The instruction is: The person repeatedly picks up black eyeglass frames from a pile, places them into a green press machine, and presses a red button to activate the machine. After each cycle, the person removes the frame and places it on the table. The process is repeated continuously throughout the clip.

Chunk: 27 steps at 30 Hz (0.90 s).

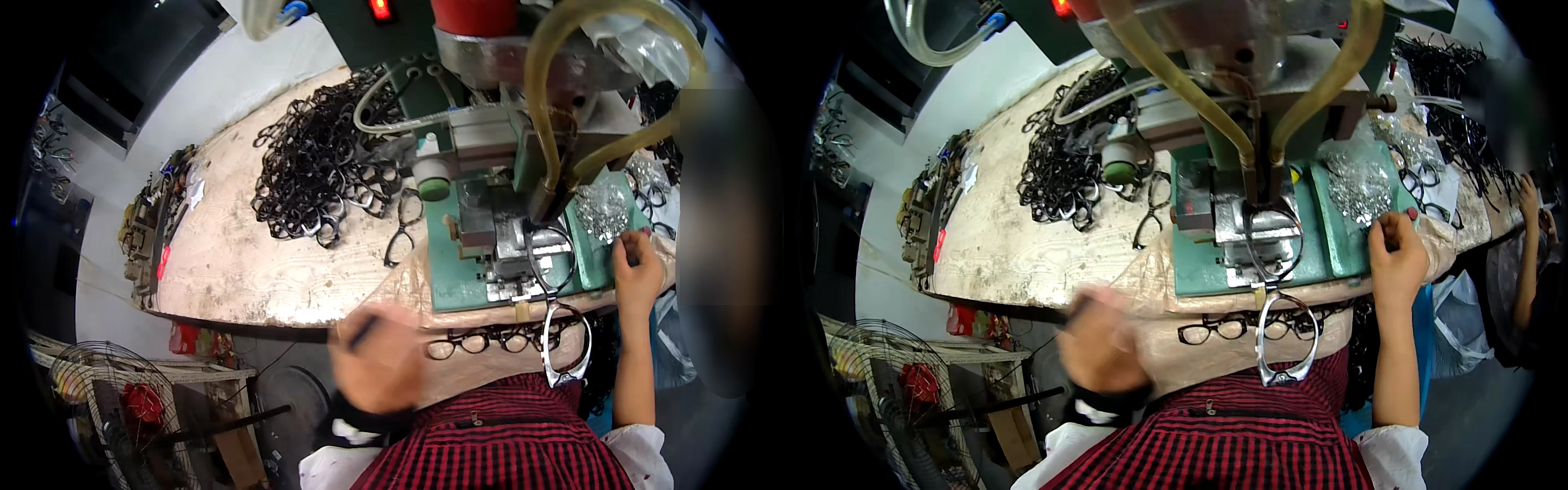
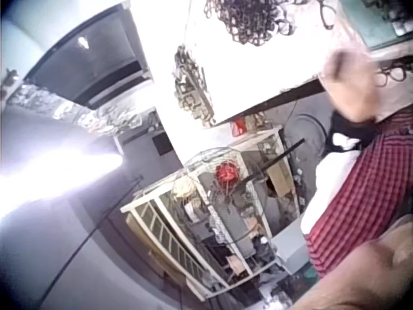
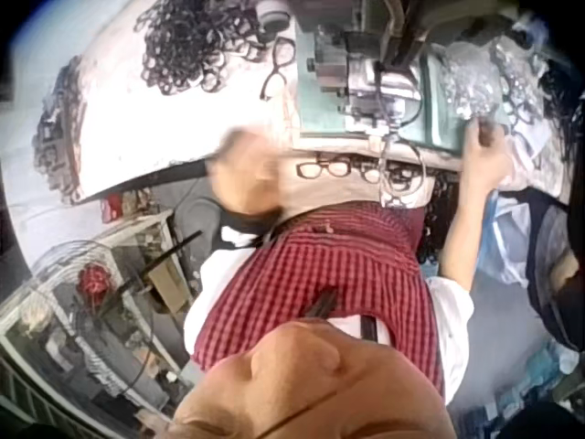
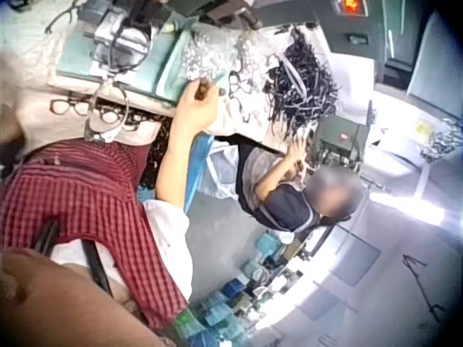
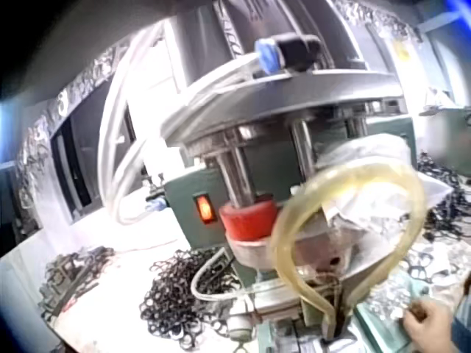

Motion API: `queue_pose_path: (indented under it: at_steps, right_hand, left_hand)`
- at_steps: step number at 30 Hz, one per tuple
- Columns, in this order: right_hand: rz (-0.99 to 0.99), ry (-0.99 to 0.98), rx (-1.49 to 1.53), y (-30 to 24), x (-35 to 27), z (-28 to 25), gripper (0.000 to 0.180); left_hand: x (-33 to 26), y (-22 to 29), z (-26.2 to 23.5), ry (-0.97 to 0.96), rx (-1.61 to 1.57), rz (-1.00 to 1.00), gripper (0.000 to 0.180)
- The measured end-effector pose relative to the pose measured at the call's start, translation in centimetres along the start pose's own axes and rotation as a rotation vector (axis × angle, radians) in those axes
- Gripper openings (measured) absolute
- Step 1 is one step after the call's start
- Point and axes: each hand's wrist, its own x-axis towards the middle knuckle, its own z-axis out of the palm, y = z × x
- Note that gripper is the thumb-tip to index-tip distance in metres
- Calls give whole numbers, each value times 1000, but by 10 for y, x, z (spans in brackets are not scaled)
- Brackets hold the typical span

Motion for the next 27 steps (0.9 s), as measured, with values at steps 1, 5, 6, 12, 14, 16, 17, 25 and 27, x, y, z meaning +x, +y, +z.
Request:
queue_pose_path:
  at_steps: [1, 5, 6, 12, 14, 16, 17, 25, 27]
  right_hand:
    - [-23, -8, -4, 0, 2, -3, 13]
    - [-172, 78, -19, 4, 19, -11, 16]
    - [-141, 66, 15, 1, 20, -14, 16]
    - [-237, -72, -224, -3, 9, -28, 8]
    - [-207, -82, -228, -8, 5, -26, 8]
    - [-230, -58, -278, -9, 4, -23, 7]
    - [-239, -59, -308, -10, 4, -22, 7]
    - [-132, -5, -217, -17, 9, -14, 7]
    - [57, -30, 12, -19, 9, -17, 8]
  left_hand:
    - [6, -19, -10, 110, 77, -87, 36]
    - [31, -117, -36, 68, 294, -223, 25]
    - [38, -134, -33, -88, 357, -187, 24]
    - [-2, -275, 23, -538, 803, -70, 31]
    - [-13, -308, 44, -415, 786, -67, 28]
    - [-4, -288, 58, -402, 685, -86, 26]
    - [5, -265, 61, -442, 672, -107, 25]
    - [77, -196, 50, 44, -47, -406, 18]
    - [89, -200, 49, 339, -429, -459, 35]
